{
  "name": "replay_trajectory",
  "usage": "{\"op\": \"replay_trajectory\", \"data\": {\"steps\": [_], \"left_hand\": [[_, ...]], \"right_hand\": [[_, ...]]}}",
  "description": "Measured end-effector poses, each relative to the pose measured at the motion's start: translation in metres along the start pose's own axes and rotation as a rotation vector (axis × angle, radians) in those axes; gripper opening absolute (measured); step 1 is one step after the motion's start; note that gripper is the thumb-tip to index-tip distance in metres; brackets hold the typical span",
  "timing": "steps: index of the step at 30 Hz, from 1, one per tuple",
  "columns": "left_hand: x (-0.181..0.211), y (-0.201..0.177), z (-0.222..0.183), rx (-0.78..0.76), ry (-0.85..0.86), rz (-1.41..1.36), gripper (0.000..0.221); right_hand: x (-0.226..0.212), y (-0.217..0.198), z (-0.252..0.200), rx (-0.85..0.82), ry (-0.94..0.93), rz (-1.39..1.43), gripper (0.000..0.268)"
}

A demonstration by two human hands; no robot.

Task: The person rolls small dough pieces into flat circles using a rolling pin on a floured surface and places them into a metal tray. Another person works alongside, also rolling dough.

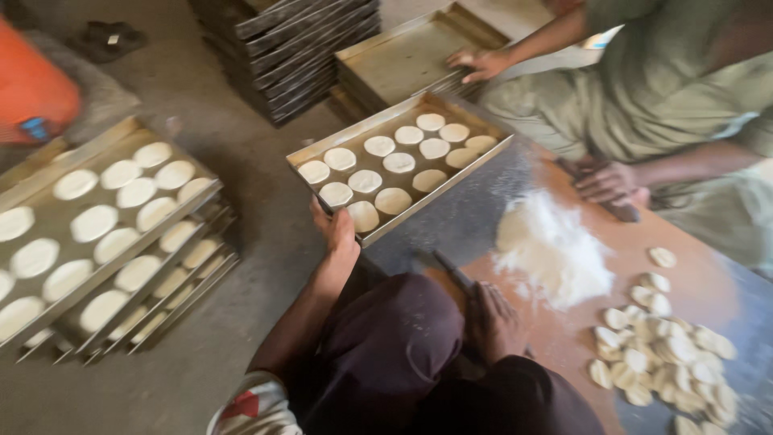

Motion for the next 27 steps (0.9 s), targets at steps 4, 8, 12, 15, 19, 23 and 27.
{"op": "replay_trajectory", "data": {"steps": [4, 8, 12, 15, 19, 23, 27], "left_hand": [[0.093, -0.047, -0.029, 0.137, -0.115, 0.004, 0.071], [0.185, -0.090, -0.061, 0.213, 0.025, 0.020, 0.080], [0.257, -0.141, -0.084, 0.343, 0.390, 0.195, 0.092], [0.275, -0.173, -0.077, 0.431, 0.573, 0.335, 0.087], [0.268, -0.222, -0.038, 0.540, 0.660, 0.179, 0.076], [0.233, -0.249, 0.006, 0.791, 0.622, 0.162, 0.075], [0.202, -0.235, 0.028, 0.572, 0.603, 0.288, 0.076]], "right_hand": [[-0.008, -0.005, -0.007, -0.073, -0.049, 0.090, 0.022], [-0.014, -0.004, 0.000, -0.162, -0.123, 0.076, 0.037], [-0.012, 0.007, -0.001, -0.108, -0.095, 0.036, 0.025], [0.000, 0.016, -0.014, -0.043, -0.073, 0.030, 0.017], [0.009, 0.034, -0.018, 0.009, -0.118, -0.047, 0.025], [0.019, 0.033, -0.012, -0.166, -0.034, -0.043, 0.040], [-0.008, 0.014, -0.011, -0.297, 0.015, -0.044, 0.051]]}}
Point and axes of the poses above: each hand's wrist, its own z-axis towards the middle knuckle, its own y-axis out of the palm, x = y × z, the point moved 6 cm from there along z, towards the middle knuckle, and after that the axes turned 8 degrees about -x, right-handed, at the moved point
